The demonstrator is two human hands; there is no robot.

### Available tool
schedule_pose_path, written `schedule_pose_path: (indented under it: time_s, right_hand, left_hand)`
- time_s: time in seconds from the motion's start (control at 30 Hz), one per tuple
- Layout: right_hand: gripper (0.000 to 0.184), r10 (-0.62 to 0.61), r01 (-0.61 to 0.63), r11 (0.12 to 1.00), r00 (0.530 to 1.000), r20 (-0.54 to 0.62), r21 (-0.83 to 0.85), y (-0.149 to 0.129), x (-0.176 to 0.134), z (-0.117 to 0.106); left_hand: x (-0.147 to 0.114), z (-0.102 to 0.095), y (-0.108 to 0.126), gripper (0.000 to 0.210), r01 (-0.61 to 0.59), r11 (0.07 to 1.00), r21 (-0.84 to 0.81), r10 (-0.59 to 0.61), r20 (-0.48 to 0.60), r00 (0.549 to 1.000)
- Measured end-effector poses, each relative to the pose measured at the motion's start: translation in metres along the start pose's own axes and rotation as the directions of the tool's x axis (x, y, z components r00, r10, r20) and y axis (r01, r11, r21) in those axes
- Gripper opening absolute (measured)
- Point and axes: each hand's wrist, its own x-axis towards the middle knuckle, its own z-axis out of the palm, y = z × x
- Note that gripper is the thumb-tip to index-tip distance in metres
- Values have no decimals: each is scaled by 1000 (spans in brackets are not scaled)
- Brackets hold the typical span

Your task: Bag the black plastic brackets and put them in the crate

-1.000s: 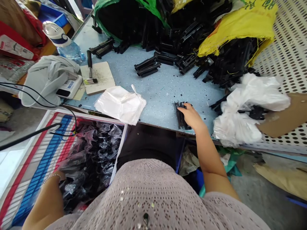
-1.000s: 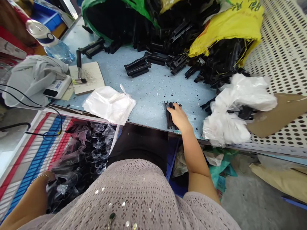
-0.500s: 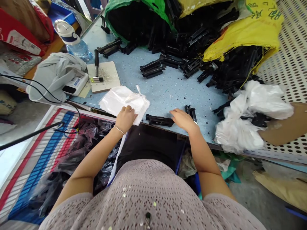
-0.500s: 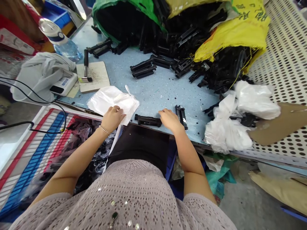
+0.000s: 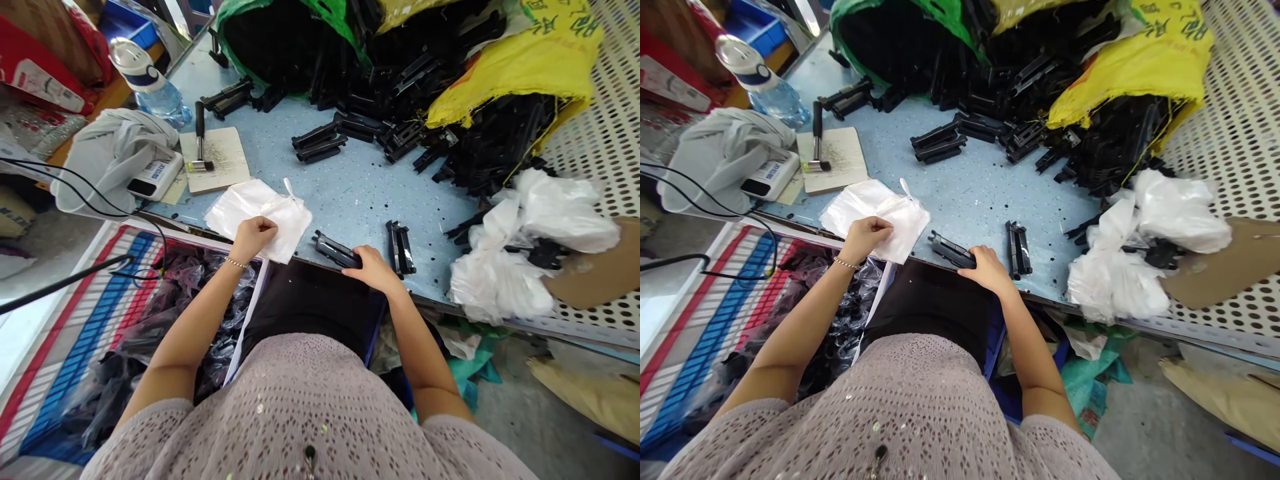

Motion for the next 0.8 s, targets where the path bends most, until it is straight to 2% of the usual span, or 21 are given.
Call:
schedule_pose_path:
  time_s: [0.1,0.2,0.27,0.4,0.43,0.5,0.57,0.6,0.67,0.73,0.77,0.8]
  right_hand:
    - [54,-9,-7,942,999,46,334,-13,5,9]
    - [45,-146,83,791,988,55,606,-40,10,22]
    - [37,-201,115,757,978,61,643,-59,14,27]
    - [24,-154,84,878,982,111,472,-80,21,23]
    - [24,-143,74,882,983,116,466,-82,22,22]
    - [23,-143,41,833,979,143,552,-84,25,21]
    - [20,-131,-47,712,971,199,700,-86,30,25]
    - [20,-116,-108,617,967,226,780,-88,33,29]
    - [25,-73,-218,339,964,257,915,-92,40,38]
    - [31,-41,-264,38,963,266,964,-96,46,48]
    - [32,-37,-267,-59,963,265,962,-98,48,52]
    - [33,-33,-260,-103,966,258,960,-101,48,55]
  left_hand:
    - [-4,6,1,10,-142,986,84,144,-22,989]
    - [-7,11,3,22,-286,926,245,286,40,958]
    - [-8,9,3,30,-304,906,294,300,60,952]
    - [-12,-5,5,46,-298,849,436,314,38,949]
    - [-14,-9,6,50,-308,819,484,331,39,943]
    - [-22,-14,10,55,-350,747,565,383,66,922]
    - [-31,-15,13,59,-433,672,601,455,126,882]
    - [-35,-14,14,61,-487,634,601,500,162,851]
    - [-43,-11,15,64,-594,561,577,594,220,774]
    - [-51,-6,15,67,-683,500,533,676,252,692]
    - [-55,-2,16,68,-720,476,504,708,265,654]
    - [-60,2,17,69,-756,457,469,734,282,619]
